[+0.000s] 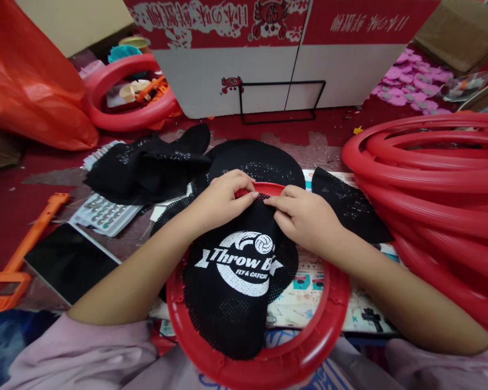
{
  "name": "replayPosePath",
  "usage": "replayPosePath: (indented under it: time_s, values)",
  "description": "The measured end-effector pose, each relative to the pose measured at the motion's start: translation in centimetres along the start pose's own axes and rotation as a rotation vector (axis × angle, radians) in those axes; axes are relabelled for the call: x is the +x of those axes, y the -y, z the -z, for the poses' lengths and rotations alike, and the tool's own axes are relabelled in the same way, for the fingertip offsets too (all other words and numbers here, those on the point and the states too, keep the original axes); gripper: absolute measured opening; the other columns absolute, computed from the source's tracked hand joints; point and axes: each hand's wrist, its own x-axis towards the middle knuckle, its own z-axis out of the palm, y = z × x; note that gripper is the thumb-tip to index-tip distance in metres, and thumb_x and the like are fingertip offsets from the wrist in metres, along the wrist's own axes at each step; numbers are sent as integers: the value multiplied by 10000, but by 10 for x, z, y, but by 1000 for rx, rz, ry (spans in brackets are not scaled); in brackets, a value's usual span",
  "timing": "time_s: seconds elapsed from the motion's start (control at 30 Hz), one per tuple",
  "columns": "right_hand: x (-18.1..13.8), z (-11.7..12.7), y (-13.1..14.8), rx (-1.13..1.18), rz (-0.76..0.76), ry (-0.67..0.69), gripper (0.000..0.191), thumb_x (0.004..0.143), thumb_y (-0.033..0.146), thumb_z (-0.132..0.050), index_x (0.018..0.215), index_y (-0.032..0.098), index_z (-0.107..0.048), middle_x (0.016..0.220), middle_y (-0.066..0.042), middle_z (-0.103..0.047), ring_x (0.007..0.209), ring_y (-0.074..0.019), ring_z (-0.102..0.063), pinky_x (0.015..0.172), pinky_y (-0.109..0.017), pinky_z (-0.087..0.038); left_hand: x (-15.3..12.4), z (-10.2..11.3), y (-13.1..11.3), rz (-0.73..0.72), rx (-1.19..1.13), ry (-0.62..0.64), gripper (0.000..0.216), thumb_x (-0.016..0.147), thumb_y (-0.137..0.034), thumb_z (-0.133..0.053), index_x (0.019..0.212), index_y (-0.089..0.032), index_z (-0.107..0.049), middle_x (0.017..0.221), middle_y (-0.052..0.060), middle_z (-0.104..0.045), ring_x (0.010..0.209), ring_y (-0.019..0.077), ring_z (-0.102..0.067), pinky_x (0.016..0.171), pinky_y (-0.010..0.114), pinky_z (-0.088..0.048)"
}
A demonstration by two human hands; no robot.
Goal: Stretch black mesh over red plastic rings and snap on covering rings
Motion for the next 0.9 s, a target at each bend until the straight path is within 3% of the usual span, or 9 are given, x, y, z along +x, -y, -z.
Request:
replayPosePath:
  time_s: [0.37, 0.63, 0.8, 0.9]
  values:
    - [1, -8, -3, -226, 101, -52, 348, 888, 167, -407, 1076, 133, -697, 851, -97, -634, 748, -193, -553, 651, -292, -377, 1, -3, -3, 69, 34, -14, 192, 855, -318, -533, 778, -182, -644, 986, 45, -620, 945, 196, -591, 894, 396, -417]
    - [1, -11, -5, -280, 72, -49, 346, 905, 177, -396, 1072, 130, -696, 855, -105, -619, 744, -198, -544, 632, -298, -363, 2, -5, -9, 137, 104, 3, 211, 847, -329, -525, 796, -181, -666, 1015, 50, -624, 963, 214, -587, 884, 405, -385]
    - [-1, -6, 6, -320, 54, 45, 339, 903, 177, -406, 1099, 132, -679, 893, -122, -633, 789, -221, -574, 614, -302, -360, 2, 3, -11, 180, 171, 75, 204, 840, -320, -513, 804, -191, -667, 973, 49, -610, 974, 225, -576, 924, 435, -341]
    - [-6, 4, 17, -235, 37, 176, 333, 899, 171, -419, 1134, 155, -655, 955, -105, -658, 811, -214, -606, 626, -298, -382, -1, 14, -9, 136, 209, 139, 242, 863, -373, -492, 880, -205, -665, 995, 49, -599, 973, 230, -578, 899, 411, -353]
